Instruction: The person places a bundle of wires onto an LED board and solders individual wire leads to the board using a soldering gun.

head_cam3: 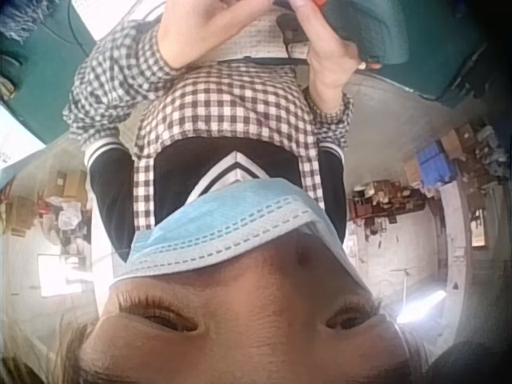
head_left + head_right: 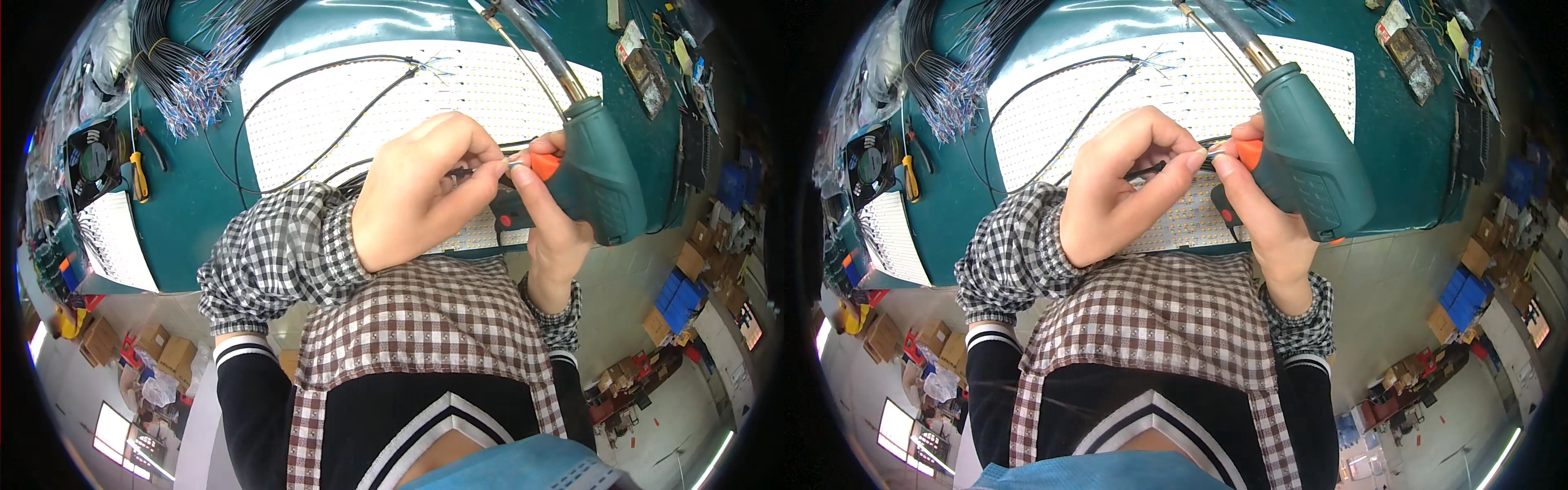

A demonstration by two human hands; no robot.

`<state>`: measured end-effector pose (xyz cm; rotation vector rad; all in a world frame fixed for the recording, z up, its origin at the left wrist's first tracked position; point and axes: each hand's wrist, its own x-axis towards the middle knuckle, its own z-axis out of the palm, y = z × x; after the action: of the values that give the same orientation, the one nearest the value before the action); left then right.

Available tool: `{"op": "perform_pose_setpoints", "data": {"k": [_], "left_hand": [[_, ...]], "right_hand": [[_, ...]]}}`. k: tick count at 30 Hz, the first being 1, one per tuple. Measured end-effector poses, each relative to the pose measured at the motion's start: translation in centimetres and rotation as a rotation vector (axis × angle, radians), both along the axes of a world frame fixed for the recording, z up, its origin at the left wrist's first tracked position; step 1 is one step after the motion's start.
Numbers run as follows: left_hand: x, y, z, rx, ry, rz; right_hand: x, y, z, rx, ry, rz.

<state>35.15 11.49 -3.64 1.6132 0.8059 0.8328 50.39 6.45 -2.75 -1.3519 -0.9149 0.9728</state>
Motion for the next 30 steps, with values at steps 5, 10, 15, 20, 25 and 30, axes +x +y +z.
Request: {"op": "perform_pose_setpoints", "data": {"k": [5,10,15,20,25,30], "left_hand": [[0.2,-0.4,-0.3,-0.16,-0.049,0.048],[0.0,-0.2,-0.6,-0.262,-0.048,0.042],[-0.3,-0.2,-0.2,-0.345,-0.04,-0.003],[-0.5,0.2,-0.2,0.05,0.064,-0.009],[-0.6,0.6,-1.1,0.646,0.117,-0.002],[-0.9,0.4,-1.0,0.635,0.165,-0.038]], "right_hand": [[-0.4,0.0,-0.1,-0.03,-0.017,-0.036],[-0.7,0.1,0.0,-0.055,-0.042,-0.014],[-0.7,0.2,-0.3,-0.103,0.03,-0.076],[-0.6,0.2,-0.3,-0.058,-0.016,-0.04],[-0.5,0.1,0.2,-0.126,0.046,-0.047],[-0.7,0.3,0.1,-0.085,0.08,-0.078]]}}
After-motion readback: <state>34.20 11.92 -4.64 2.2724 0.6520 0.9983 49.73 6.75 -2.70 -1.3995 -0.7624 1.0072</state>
